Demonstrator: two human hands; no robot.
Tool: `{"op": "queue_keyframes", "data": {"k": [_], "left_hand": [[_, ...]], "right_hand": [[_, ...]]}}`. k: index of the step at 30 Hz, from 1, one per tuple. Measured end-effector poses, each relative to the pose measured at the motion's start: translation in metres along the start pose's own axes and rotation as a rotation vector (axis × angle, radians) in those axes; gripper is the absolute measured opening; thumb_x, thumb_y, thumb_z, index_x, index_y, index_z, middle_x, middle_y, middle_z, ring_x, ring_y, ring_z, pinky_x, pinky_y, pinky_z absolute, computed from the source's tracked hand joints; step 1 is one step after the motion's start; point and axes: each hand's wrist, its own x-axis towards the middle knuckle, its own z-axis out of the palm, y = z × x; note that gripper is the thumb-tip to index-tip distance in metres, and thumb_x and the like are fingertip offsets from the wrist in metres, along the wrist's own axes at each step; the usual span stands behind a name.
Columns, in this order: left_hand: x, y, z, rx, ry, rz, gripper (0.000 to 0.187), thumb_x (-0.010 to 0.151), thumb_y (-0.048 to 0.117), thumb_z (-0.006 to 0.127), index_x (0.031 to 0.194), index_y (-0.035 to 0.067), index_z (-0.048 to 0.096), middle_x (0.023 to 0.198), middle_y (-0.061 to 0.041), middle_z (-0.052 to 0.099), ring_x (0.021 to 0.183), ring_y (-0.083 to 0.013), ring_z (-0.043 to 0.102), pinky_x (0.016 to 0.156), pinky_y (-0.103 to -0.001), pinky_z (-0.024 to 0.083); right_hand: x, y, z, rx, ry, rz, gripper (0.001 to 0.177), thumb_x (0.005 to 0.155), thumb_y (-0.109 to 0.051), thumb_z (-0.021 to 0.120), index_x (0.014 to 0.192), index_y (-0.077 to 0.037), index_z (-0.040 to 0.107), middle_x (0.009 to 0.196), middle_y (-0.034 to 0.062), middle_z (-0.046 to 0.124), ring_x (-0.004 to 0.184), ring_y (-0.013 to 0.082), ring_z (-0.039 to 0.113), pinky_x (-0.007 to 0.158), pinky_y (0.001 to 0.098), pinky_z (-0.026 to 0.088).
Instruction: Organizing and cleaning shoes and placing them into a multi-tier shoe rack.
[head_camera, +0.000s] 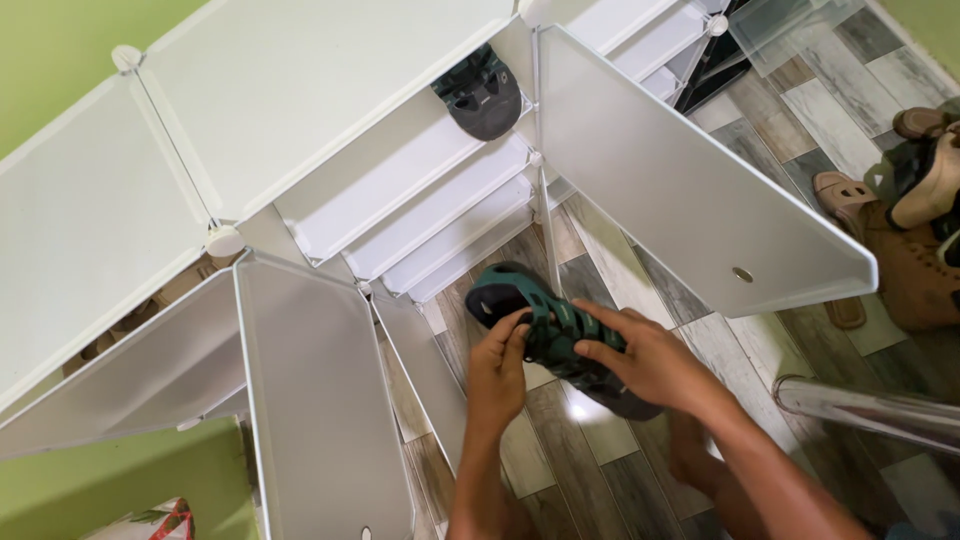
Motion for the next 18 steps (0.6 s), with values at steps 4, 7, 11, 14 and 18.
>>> {"op": "queue_keyframes", "data": {"k": [4, 7, 11, 14, 18], "left_hand": [[-0.008, 0.023, 0.002, 0.271, 0.077, -0.041, 0.030, 0.101, 0.014, 0.057, 0.127, 0.009, 0.071, 0.088, -0.015, 0.077, 0.080, -0.0164, 0.076, 0.069, -0.030, 0.056], [-0.008, 0.039, -0.002, 0.518, -0.051, 0.073, 0.032, 0.099, 0.017, 0.063, 0.130, 0.012, 0.071, 0.082, -0.020, 0.075, 0.074, -0.0299, 0.075, 0.065, -0.040, 0.054], [-0.008, 0.036, 0.006, 0.454, -0.131, 0.038, 0.048, 0.091, 0.019, 0.076, 0.135, 0.006, 0.062, 0.093, -0.024, 0.073, 0.081, -0.0391, 0.072, 0.067, -0.045, 0.054], [-0.009, 0.036, 0.011, 0.404, -0.082, -0.138, 0.046, 0.087, 0.020, 0.077, 0.130, 0.010, 0.065, 0.095, -0.020, 0.075, 0.081, -0.0356, 0.075, 0.070, -0.044, 0.056], [-0.018, 0.019, 0.021, 0.457, -0.072, 0.176, 0.035, 0.084, 0.008, 0.078, 0.119, 0.007, 0.071, 0.099, -0.016, 0.072, 0.093, -0.0362, 0.069, 0.078, -0.045, 0.054]], "right_hand": [[0.007, 0.015, 0.004, 0.085, -0.003, -0.049, 0.063, 0.089, -0.046, 0.066, 0.148, -0.032, 0.051, 0.126, 0.0101, 0.068, 0.115, 0.0283, 0.068, 0.097, 0.0394, 0.052], [0.007, 0.021, 0.006, 0.099, 0.001, -0.059, 0.064, 0.091, -0.048, 0.063, 0.151, -0.032, 0.048, 0.129, 0.0119, 0.066, 0.119, 0.0302, 0.066, 0.099, 0.0402, 0.051], [0.010, 0.034, 0.012, 0.037, -0.014, 0.014, 0.066, 0.092, -0.050, 0.061, 0.154, -0.033, 0.042, 0.132, 0.0130, 0.063, 0.120, 0.0324, 0.064, 0.100, 0.0414, 0.050], [0.009, 0.030, 0.007, 0.008, -0.037, -0.012, 0.069, 0.094, -0.048, 0.060, 0.157, -0.033, 0.036, 0.135, 0.0148, 0.060, 0.122, 0.0334, 0.062, 0.102, 0.0416, 0.049], [0.009, 0.032, 0.002, -0.083, 0.116, -0.392, 0.061, 0.098, -0.025, 0.055, 0.157, -0.027, 0.040, 0.151, 0.0225, 0.043, 0.134, 0.0412, 0.050, 0.107, 0.0445, 0.044]]}}
